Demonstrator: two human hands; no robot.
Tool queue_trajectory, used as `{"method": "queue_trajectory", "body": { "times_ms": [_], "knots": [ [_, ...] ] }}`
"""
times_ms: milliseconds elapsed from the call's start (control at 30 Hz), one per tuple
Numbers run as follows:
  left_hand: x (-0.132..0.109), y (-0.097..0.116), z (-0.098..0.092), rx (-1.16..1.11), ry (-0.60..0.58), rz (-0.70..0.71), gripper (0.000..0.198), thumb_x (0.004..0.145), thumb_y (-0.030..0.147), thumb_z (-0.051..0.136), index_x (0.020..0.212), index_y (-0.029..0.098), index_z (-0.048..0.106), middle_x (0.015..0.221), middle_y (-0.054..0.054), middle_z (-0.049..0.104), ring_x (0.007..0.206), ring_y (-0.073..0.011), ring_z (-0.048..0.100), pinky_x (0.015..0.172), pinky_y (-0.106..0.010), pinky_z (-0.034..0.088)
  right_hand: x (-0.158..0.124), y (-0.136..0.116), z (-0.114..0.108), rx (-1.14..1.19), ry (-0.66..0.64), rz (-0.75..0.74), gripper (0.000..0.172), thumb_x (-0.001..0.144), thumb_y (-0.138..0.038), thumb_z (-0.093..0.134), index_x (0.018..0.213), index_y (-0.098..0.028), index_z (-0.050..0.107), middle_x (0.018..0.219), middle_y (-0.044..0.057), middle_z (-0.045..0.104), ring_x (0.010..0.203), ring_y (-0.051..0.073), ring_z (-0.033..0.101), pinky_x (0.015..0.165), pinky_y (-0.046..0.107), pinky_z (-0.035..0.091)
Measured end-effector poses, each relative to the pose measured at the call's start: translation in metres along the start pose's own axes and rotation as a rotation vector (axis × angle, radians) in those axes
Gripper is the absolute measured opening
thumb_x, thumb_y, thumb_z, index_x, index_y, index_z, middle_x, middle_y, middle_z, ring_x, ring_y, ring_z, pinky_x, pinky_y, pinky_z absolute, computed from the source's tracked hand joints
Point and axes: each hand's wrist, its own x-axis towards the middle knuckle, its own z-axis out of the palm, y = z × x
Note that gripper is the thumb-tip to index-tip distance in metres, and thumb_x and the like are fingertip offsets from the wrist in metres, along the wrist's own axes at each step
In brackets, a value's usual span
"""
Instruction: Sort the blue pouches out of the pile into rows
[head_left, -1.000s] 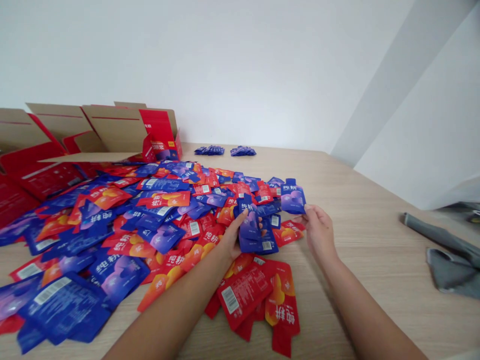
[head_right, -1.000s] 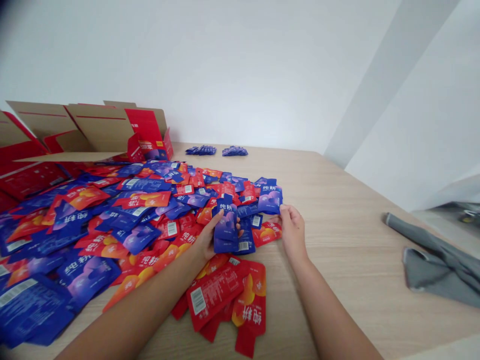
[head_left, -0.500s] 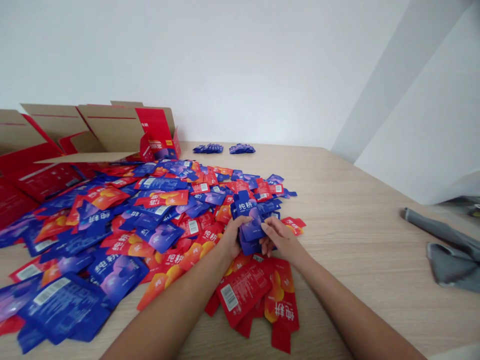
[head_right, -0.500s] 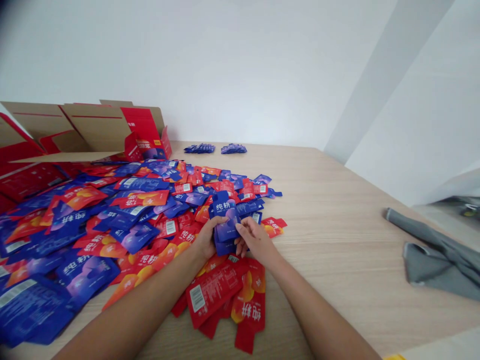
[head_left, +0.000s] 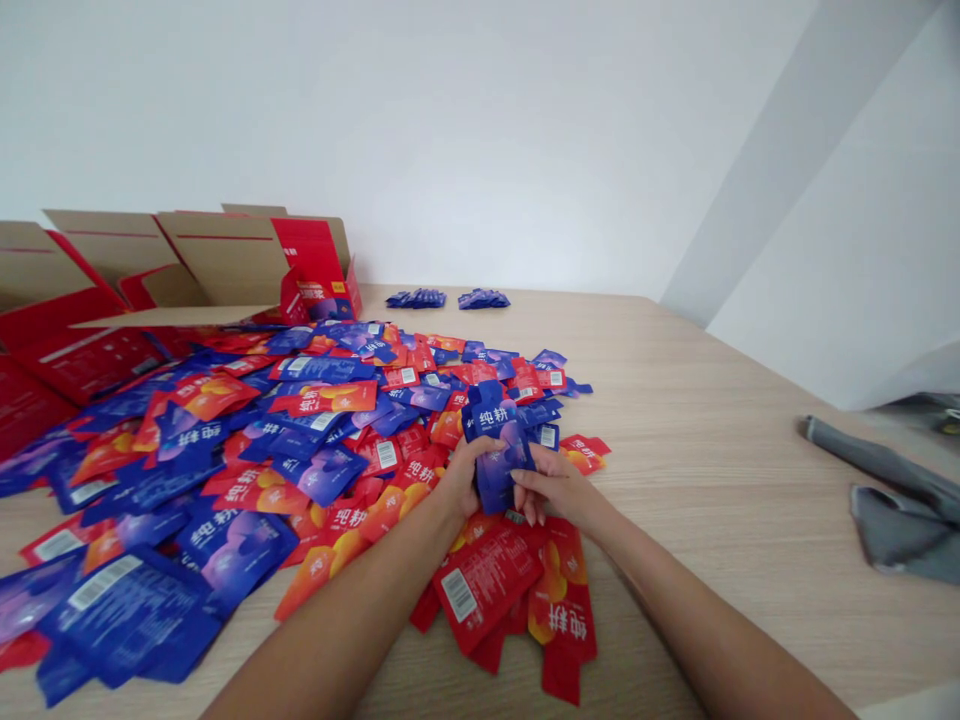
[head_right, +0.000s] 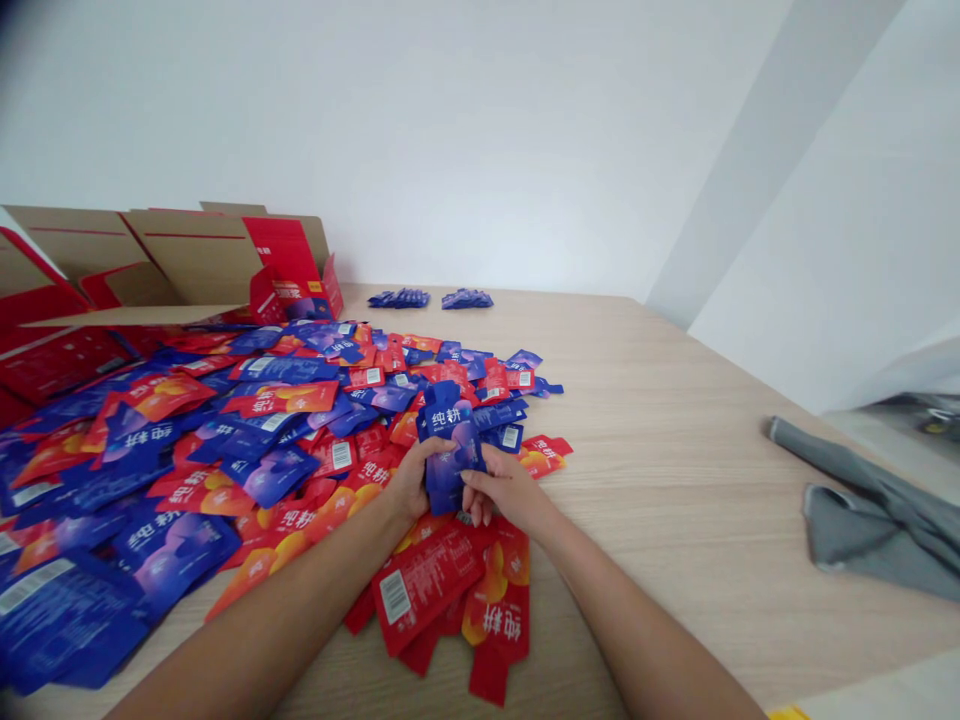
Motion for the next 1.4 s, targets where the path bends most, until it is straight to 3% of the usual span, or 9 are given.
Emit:
{"method": "queue_trajectory", "body": {
  "times_ms": [133, 300, 433, 533, 700, 833, 1100, 1300, 1400],
  "knots": [
    [-0.002, 0.002, 0.005, 0.042, 0.029, -0.003, 0.015, 0.064, 0.017, 0.061, 0.078, 0.012, 0.061, 0.058, -0.004, 0.067, 0.046, -0.0178, 0.061, 0.054, -0.029, 0.05, 0.001, 0.0, -0.002, -0.035, 0.013, 0.042, 0.041, 0.072, -0.059, 0.057, 0.082, -0.023, 0.043, 0.043, -0.007, 0.058, 0.028, 0.009, 0.045, 0.03, 0.019, 0.029],
    [-0.005, 0.003, 0.01, 0.043, 0.003, -0.028, 0.017, 0.068, 0.018, 0.057, 0.082, 0.011, 0.063, 0.057, -0.005, 0.067, 0.048, -0.0179, 0.061, 0.056, -0.03, 0.052, -0.002, -0.001, -0.001, -0.267, 0.163, -0.026, 0.045, 0.077, -0.065, 0.048, 0.062, -0.023, 0.041, 0.029, -0.01, 0.041, 0.025, 0.006, 0.029, 0.033, 0.021, 0.023],
    [-0.002, 0.004, 0.008, 0.035, -0.012, -0.054, 0.022, 0.071, 0.019, 0.055, 0.088, 0.009, 0.064, 0.063, -0.007, 0.069, 0.052, -0.0186, 0.063, 0.057, -0.031, 0.053, -0.006, -0.006, 0.001, -0.476, 0.225, -0.045, 0.049, 0.08, -0.063, 0.048, 0.053, -0.024, 0.038, 0.03, -0.008, 0.037, 0.028, 0.007, 0.031, 0.036, 0.023, 0.023],
    [0.0, 0.005, 0.003, 0.005, -0.054, -0.067, 0.026, 0.071, 0.019, 0.055, 0.093, 0.009, 0.065, 0.068, -0.008, 0.071, 0.055, -0.0182, 0.065, 0.06, -0.03, 0.053, -0.008, -0.011, -0.001, -0.57, 0.345, -0.15, 0.046, 0.077, -0.059, 0.056, 0.053, -0.024, 0.037, 0.037, -0.007, 0.04, 0.036, 0.009, 0.035, 0.04, 0.024, 0.026],
    [0.001, 0.005, -0.005, 0.104, -0.16, -0.239, 0.021, 0.068, 0.019, 0.059, 0.084, 0.008, 0.065, 0.067, -0.008, 0.071, 0.057, -0.0182, 0.065, 0.061, -0.028, 0.052, -0.008, -0.016, -0.007, -0.429, 0.597, -0.356, 0.03, 0.079, -0.052, 0.057, 0.078, -0.023, 0.049, 0.066, -0.002, 0.054, 0.061, 0.014, 0.052, 0.056, 0.026, 0.04],
    [-0.002, 0.003, -0.006, 0.264, -0.305, -0.304, 0.026, 0.062, 0.015, 0.063, 0.087, 0.008, 0.066, 0.071, -0.008, 0.072, 0.057, -0.0175, 0.065, 0.06, -0.027, 0.051, -0.005, -0.015, -0.01, -0.338, 0.667, -0.384, 0.039, 0.072, -0.051, 0.065, 0.093, -0.023, 0.048, 0.07, -0.004, 0.054, 0.063, 0.015, 0.052, 0.059, 0.028, 0.043],
    [-0.009, 0.001, 0.003, 0.363, -0.418, -0.246, 0.048, 0.051, 0.013, 0.071, 0.098, 0.013, 0.063, 0.078, -0.005, 0.072, 0.06, -0.017, 0.065, 0.061, -0.027, 0.05, -0.005, -0.014, -0.025, -0.333, 0.558, -0.235, 0.039, 0.072, -0.058, 0.061, 0.063, -0.023, 0.045, 0.048, -0.007, 0.042, 0.043, 0.01, 0.034, 0.042, 0.024, 0.027],
    [-0.012, 0.005, -0.001, 0.315, -0.435, -0.312, 0.046, 0.056, 0.016, 0.062, 0.102, 0.011, 0.065, 0.078, -0.01, 0.071, 0.064, -0.0203, 0.066, 0.061, -0.029, 0.05, -0.006, -0.013, -0.03, -0.222, 0.631, -0.255, 0.043, 0.082, -0.062, 0.045, 0.063, -0.024, 0.045, 0.048, -0.004, 0.046, 0.044, 0.013, 0.041, 0.044, 0.026, 0.034],
    [-0.009, 0.012, -0.006, 0.159, -0.422, -0.253, 0.046, 0.059, 0.021, 0.058, 0.102, 0.009, 0.064, 0.076, -0.011, 0.07, 0.068, -0.0218, 0.066, 0.064, -0.03, 0.051, -0.002, -0.008, -0.045, -0.151, 0.733, -0.301, 0.039, 0.082, -0.06, 0.044, 0.069, -0.023, 0.048, 0.056, -0.002, 0.051, 0.049, 0.014, 0.046, 0.048, 0.027, 0.038]
  ]
}}
